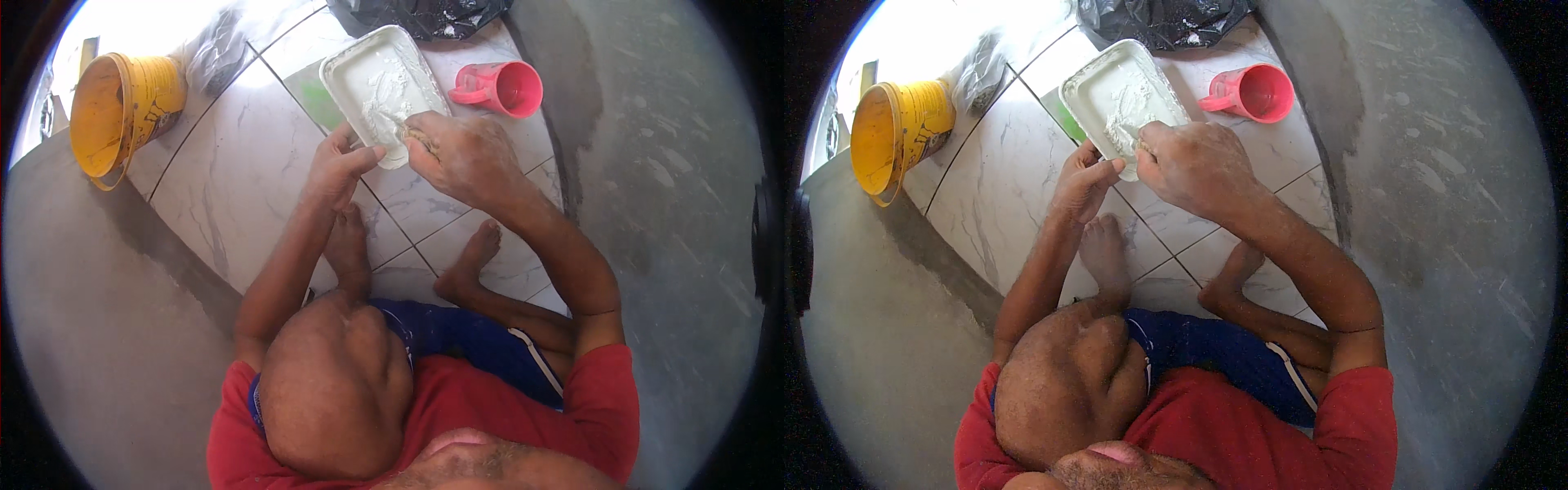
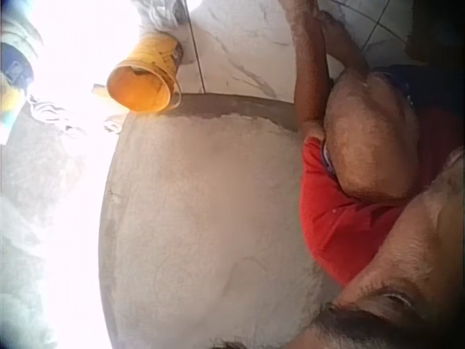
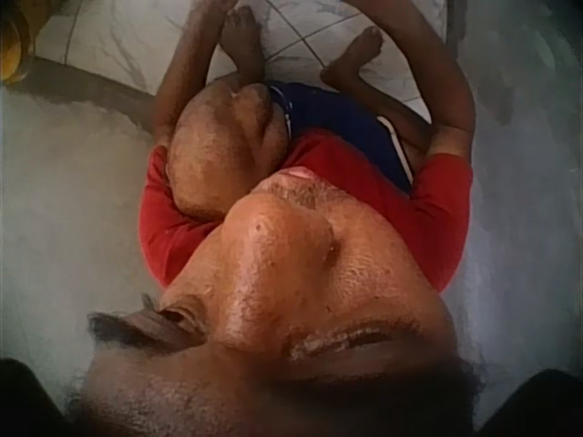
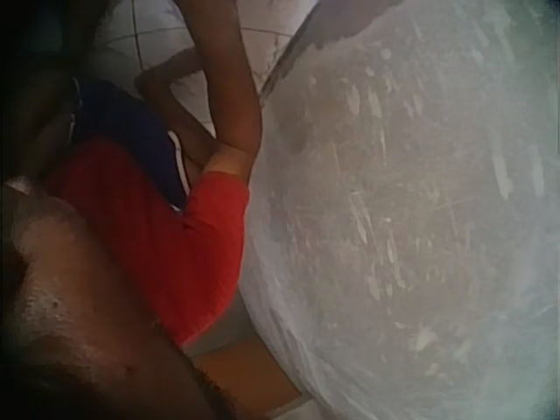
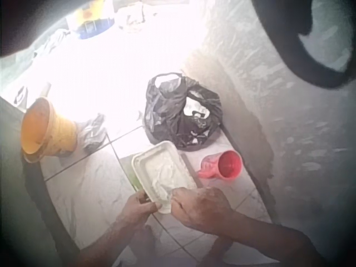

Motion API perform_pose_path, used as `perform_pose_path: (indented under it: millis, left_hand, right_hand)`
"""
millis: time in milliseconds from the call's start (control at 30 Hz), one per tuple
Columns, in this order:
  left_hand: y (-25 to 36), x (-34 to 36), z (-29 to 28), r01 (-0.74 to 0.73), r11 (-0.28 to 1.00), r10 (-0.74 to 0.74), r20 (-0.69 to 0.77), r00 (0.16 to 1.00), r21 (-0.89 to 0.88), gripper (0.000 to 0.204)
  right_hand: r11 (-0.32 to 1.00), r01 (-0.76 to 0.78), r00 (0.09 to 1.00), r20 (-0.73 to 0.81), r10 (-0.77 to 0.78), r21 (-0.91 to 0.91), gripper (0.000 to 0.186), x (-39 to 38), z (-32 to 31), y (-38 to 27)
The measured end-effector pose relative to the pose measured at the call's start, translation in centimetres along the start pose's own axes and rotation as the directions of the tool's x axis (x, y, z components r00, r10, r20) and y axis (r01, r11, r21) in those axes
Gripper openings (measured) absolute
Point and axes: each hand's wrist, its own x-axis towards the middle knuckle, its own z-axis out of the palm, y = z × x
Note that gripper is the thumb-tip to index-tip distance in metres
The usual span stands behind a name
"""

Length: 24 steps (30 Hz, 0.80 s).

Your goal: The person adds white powder to a container, mixes it with water from a pink cup using a small trowel, and then applies the resulting grout into the gaps between floor tiles by hand.

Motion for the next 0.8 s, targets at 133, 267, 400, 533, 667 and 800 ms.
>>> perform_pose_path:
  millis: [133, 267, 400, 533, 667, 800]
  left_hand:
    - [-0.1, -0.1, -0.3, 0.004, 1.000, -0.004, 0.000, 1.000, -0.002, 0.062]
    - [-0.1, 0.0, -0.2, -0.014, 1.000, 0.014, 0.006, 1.000, 0.009, 0.058]
    - [-0.1, -0.1, -0.2, -0.035, 0.999, 0.035, 0.004, 0.999, 0.010, 0.060]
    - [-0.3, 0.0, -0.3, -0.042, 0.999, 0.042, -0.007, 0.999, 0.021, 0.062]
    - [-0.2, 0.0, -0.5, -0.043, 0.999, 0.044, -0.027, 0.999, 0.029, 0.064]
    - [-0.2, 0.0, -0.6, -0.047, 0.996, 0.050, -0.044, 0.998, 0.072, 0.072]
  right_hand:
    - [1.000, -0.002, 0.999, -0.047, 0.002, -0.014, 0.019, 0.1, 0.2, 0.3]
    - [1.000, 0.028, 0.990, -0.142, -0.026, 0.013, 0.021, 0.2, 0.3, 0.2]
    - [0.998, 0.051, 0.984, -0.173, -0.046, 0.026, 0.024, 0.1, 0.1, 0.0]
    - [0.999, 0.039, 0.983, -0.179, -0.038, 0.004, 0.024, -0.3, -0.7, 0.2]
    - [0.998, 0.049, 0.980, -0.194, -0.054, -0.032, 0.023, -0.7, -0.6, 1.0]
    - [1.000, -0.028, 0.991, -0.135, 0.026, -0.010, 0.024, -0.9, -1.1, 0.6]
